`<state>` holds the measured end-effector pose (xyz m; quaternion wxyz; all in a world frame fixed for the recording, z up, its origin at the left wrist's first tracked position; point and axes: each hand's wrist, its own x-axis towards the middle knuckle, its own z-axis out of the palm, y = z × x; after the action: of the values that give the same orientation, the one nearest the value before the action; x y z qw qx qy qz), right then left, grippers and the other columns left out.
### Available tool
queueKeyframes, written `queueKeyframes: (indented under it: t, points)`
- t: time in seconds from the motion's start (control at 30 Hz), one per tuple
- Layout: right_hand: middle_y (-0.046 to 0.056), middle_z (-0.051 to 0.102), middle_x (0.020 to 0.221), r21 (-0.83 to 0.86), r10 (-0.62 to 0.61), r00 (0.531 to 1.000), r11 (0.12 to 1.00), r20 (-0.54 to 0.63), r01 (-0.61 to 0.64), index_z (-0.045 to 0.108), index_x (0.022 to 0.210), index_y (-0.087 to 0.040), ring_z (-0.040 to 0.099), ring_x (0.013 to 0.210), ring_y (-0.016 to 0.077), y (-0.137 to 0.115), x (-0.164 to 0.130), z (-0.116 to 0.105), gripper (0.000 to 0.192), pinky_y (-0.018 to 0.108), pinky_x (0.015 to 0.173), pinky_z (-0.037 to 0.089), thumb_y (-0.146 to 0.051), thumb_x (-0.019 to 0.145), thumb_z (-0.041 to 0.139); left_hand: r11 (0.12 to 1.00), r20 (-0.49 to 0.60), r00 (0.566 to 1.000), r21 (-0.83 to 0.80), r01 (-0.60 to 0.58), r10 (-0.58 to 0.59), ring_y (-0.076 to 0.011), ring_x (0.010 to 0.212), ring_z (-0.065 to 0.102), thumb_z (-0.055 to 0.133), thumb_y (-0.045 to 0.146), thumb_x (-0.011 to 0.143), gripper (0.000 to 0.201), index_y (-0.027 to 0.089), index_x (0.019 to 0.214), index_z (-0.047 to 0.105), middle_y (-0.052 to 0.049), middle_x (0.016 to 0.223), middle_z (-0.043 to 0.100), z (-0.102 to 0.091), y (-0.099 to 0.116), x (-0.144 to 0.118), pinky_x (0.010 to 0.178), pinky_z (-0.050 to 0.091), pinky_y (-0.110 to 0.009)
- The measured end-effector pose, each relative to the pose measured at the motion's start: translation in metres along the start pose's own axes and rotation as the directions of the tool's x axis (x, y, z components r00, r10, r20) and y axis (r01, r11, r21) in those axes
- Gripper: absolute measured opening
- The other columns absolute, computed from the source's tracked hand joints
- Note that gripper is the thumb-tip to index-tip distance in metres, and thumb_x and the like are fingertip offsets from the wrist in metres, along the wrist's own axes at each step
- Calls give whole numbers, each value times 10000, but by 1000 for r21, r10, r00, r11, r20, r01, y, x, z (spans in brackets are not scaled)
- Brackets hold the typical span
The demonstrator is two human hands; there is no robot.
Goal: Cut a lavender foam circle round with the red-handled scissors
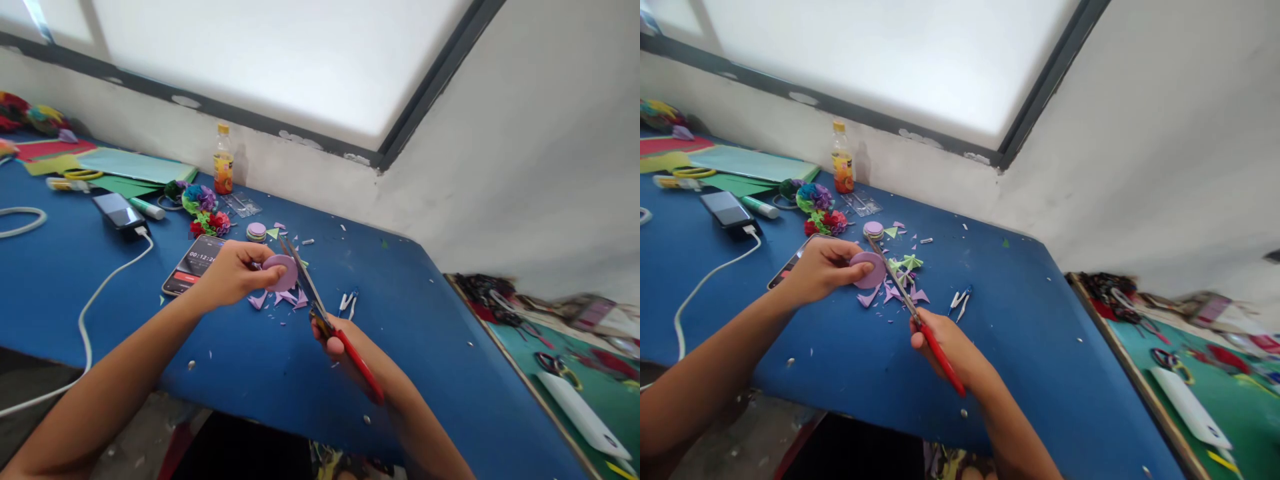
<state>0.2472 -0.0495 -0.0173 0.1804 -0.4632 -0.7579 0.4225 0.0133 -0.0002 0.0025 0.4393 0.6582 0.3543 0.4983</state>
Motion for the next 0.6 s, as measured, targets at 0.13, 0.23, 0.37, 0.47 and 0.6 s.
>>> queueKeyframes:
  t: [0.13, 0.23, 0.37, 0.47, 0.6]
  points:
    - [-34, 404, 543, 64, 92, 994, 994, -67, -88, 426, 648, -197, 364, 478, 93, 5, 1, 0, 701, 223, 436, 303, -891, 608, 337, 1000, 16, 1000, -8, -3, 3, -56, 451, 468, 659, 245, 681, 151, 132, 585, 631, 12, 508, 580, -2, 0, 1, 413, 361, -158]
    - [-39, 417, 537, 169, 132, 985, 979, -108, -113, 465, 671, -189, 361, 445, 81, 8, 3, 3, 722, 216, 406, 293, -900, 552, 414, 1000, 57, 998, 30, 0, -2, -66, 468, 488, 641, 246, 699, 141, 135, 612, 643, -3, 533, 605, -6, -2, 4, 429, 373, -168]
    - [-45, 451, 555, 387, 130, 968, 921, -217, -37, 529, 750, -166, 326, 405, 53, 8, 8, 13, 719, 198, 371, 246, -856, 550, 516, 986, 291, 953, 163, 40, -87, -69, 475, 469, 598, 258, 735, 167, 136, 627, 634, 15, 522, 561, -2, -2, 5, 423, 337, -171]
    - [-60, 473, 559, 510, 109, 955, 859, -275, 49, 513, 772, -176, 307, 384, 38, 5, 12, 21, 515, 190, 371, 248, -678, 687, 589, 971, 478, 865, 236, 38, -150, -53, 456, 396, 583, 208, 721, 135, 137, 610, 608, 45, 495, 479, 12, -1, 6, 409, 270, -171]
    - [-113, 353, 430, 571, 117, 927, 813, -355, 116, 450, 703, -200, 294, 349, 44, 4, 13, 23, 341, 185, 363, 258, -488, 755, 623, 982, 547, 821, 169, 85, -165, -62, 466, 422, 585, 219, 725, 143, 139, 606, 578, 40, 507, 487, 35, -2, 8, 414, 294, -174]
